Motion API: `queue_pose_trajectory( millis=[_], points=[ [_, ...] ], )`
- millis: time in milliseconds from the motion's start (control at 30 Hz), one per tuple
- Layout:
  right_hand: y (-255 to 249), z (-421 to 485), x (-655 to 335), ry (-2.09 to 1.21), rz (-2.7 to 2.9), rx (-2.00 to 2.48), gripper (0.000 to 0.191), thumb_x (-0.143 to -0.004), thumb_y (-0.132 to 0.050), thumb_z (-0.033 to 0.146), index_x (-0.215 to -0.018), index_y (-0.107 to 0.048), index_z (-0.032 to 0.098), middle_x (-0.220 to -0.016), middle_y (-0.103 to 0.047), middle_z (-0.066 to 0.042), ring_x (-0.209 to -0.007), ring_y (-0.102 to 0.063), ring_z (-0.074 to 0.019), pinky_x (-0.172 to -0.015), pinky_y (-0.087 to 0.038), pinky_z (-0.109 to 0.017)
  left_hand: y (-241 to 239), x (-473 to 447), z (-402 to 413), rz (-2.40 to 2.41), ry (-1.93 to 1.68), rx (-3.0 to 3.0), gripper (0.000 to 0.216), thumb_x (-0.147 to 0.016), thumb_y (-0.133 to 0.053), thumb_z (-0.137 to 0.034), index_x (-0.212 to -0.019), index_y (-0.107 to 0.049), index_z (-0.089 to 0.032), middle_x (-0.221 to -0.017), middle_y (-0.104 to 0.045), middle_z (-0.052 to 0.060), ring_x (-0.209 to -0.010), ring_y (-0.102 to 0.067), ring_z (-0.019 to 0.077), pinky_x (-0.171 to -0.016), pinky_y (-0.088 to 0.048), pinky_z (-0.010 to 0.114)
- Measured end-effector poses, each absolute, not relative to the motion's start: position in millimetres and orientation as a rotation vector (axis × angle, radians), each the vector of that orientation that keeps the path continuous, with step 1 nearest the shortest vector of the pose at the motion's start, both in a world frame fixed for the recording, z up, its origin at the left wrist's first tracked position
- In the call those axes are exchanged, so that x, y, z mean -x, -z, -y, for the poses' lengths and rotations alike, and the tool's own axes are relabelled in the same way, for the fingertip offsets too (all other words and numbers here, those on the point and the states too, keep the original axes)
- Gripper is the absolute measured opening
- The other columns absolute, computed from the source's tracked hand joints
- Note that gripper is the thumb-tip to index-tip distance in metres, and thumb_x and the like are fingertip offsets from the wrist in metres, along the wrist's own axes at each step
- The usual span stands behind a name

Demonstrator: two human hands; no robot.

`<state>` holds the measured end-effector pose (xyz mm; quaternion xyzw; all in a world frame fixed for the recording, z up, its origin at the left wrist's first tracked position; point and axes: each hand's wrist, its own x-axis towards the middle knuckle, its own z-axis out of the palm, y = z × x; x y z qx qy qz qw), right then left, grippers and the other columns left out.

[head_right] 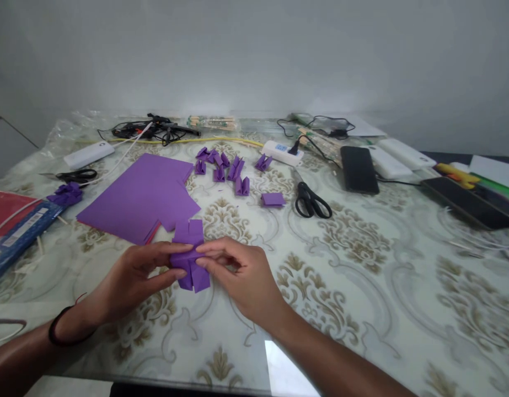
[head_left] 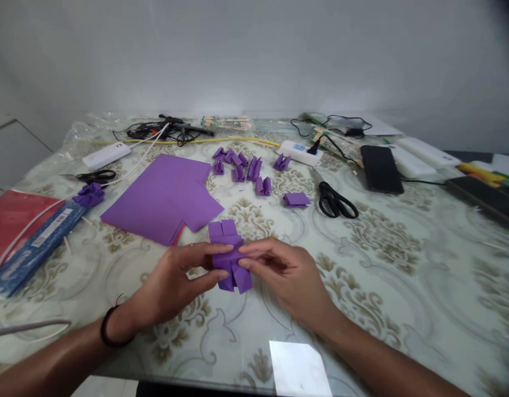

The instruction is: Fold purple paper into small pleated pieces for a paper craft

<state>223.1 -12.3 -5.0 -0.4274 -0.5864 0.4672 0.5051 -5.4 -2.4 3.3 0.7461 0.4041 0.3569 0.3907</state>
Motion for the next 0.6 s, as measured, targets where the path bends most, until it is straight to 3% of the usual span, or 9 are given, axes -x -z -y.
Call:
queue_pose_trajectory(
  millis=[333,500,600],
  points=[
    [11.3,10.9,-223.5,-1.215,1.386,1.043,0.014,-0.085,-0.084,0.022,-0.099,-0.086,0.027,-0.084,-0.085,-0.001,-0.074,-0.079,-0.0154,-0.069,-0.064,-0.024,-5.6,3.8,2.3,-0.996,-1.108,-2.062,0.026,-0.094,-0.078,-0.015,-0.113,-0.085,-0.03,-0.099,-0.088,0.002,-0.079,-0.083,0.0188,-0.073,-0.065,0.026],
    [10.3,10.1,-223.8,-1.116,1.415,0.996,0.013,-0.085,-0.083,0.017,-0.091,-0.087,0.028,-0.084,-0.084,-0.001,-0.073,-0.076,-0.0144,-0.065,-0.06,-0.024,-6.0,1.4,3.9,-1.05,-1.161,-2.096,0.026,-0.093,-0.082,-0.02,-0.117,-0.084,-0.027,-0.093,-0.088,0.002,-0.065,-0.08,0.016,-0.063,-0.064,0.023],
    [9.3,10.1,-223.7,-1.029,1.449,0.933,0.017,-0.086,-0.081,0.013,-0.089,-0.087,0.029,-0.089,-0.082,-0.001,-0.08,-0.075,-0.0146,-0.068,-0.058,-0.024,-6.3,1.5,4.5,-1.041,-1.185,-2.131,0.024,-0.092,-0.083,-0.018,-0.114,-0.085,-0.028,-0.095,-0.088,0.002,-0.069,-0.081,0.0163,-0.066,-0.065,0.023]
  ],
)
